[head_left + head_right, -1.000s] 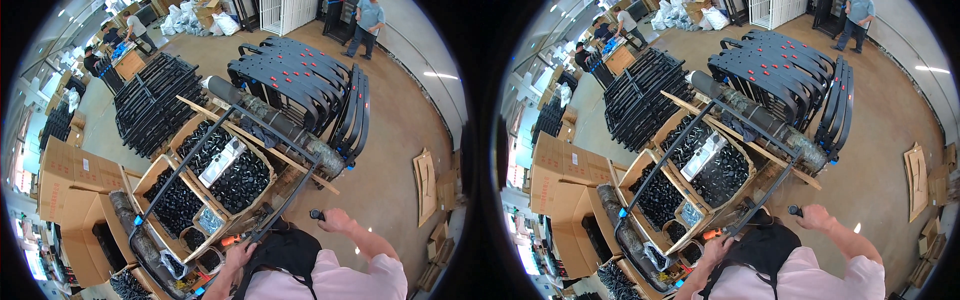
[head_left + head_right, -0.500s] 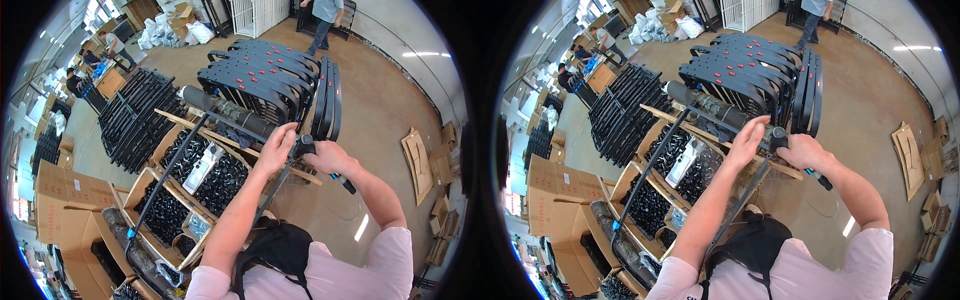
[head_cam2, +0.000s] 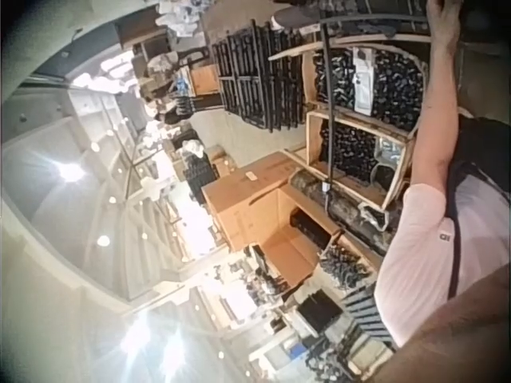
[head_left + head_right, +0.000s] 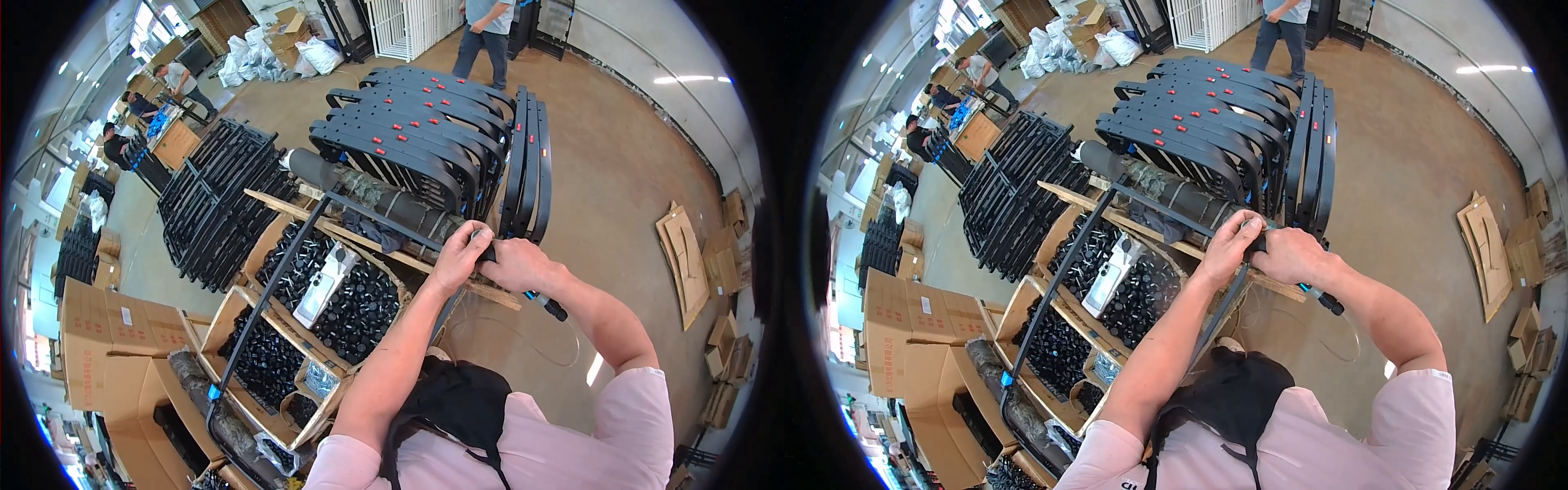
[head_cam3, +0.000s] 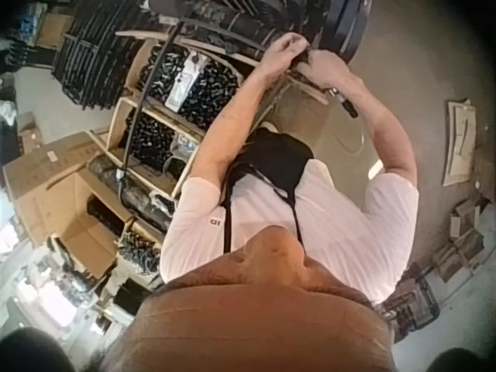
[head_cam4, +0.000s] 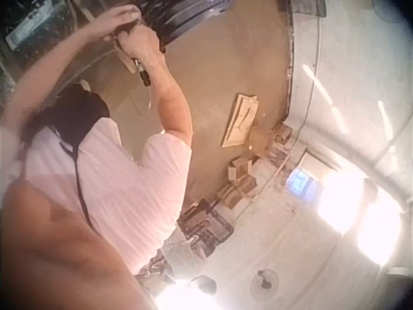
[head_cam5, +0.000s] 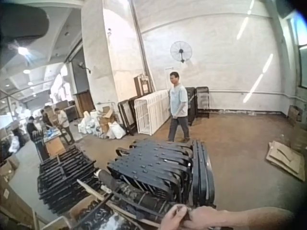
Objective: Assembling internal electronic components and wiring into a plastic housing using an electric screwdriver and pliers.
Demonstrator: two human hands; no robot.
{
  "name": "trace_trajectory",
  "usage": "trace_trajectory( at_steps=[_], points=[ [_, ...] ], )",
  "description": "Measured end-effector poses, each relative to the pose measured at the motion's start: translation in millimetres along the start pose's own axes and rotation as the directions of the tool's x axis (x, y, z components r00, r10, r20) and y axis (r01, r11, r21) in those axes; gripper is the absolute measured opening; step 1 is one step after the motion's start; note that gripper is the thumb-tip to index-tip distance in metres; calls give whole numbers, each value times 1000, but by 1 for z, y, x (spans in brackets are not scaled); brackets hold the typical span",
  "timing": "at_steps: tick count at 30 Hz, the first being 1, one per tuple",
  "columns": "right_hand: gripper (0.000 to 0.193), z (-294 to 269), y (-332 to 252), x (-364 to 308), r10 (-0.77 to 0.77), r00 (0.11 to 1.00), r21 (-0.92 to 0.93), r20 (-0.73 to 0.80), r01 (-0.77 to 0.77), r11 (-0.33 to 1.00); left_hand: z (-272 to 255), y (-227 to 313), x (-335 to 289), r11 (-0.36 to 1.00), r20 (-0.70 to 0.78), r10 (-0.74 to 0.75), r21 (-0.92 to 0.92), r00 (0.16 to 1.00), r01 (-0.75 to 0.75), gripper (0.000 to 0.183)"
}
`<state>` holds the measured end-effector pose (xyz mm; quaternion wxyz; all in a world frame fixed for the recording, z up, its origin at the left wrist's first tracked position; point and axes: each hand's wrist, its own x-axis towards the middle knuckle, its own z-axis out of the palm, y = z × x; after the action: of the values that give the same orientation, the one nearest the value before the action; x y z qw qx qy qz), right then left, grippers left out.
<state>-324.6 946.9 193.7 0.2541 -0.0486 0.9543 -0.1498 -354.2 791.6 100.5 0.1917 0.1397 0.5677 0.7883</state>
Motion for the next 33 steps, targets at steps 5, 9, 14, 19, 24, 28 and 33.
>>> trace_trajectory(
  at_steps=[5, 9, 14, 19, 24, 28, 33],
  points=[
    [57, 4, -4, -3, -20, 1000, 6, 18, 20, 1000, -6, -9, -6, 999, 1, 31, 6, 1000, -31, 27],
    [65, 3, -5, -8, -36, 999, 11, 8, 35, 999, -8, -11, -13, 999, 15, 28, 37, 999, -28, 26],
    [70, 11, -3, -11, -2, 1000, 42, -24, 3, 999, -2, -12, -15, 1000, 17, 3, 16, 1000, -3, 27],
    [70, 30, -1, -2, 83, 995, 56, -53, -80, 995, -6, -20, -14, 996, 5, 47, 72, 999, -47, 31],
    [42, 35, -21, 1, 226, 973, 116, 45, -230, 966, -15, -19, -14, 992, 16, -16, 127, 1000, 14, 33],
    [31, 46, -12, 8, 300, 946, 297, 122, -324, 898, -9, -15, -16, 999, 66, -18, 35, 998, 16, 34],
    [15, 40, -43, -2, 309, 950, 346, 35, -302, 888, -20, -12, -19, 989, 58, -54, 142, 997, 45, 36]
  ],
)
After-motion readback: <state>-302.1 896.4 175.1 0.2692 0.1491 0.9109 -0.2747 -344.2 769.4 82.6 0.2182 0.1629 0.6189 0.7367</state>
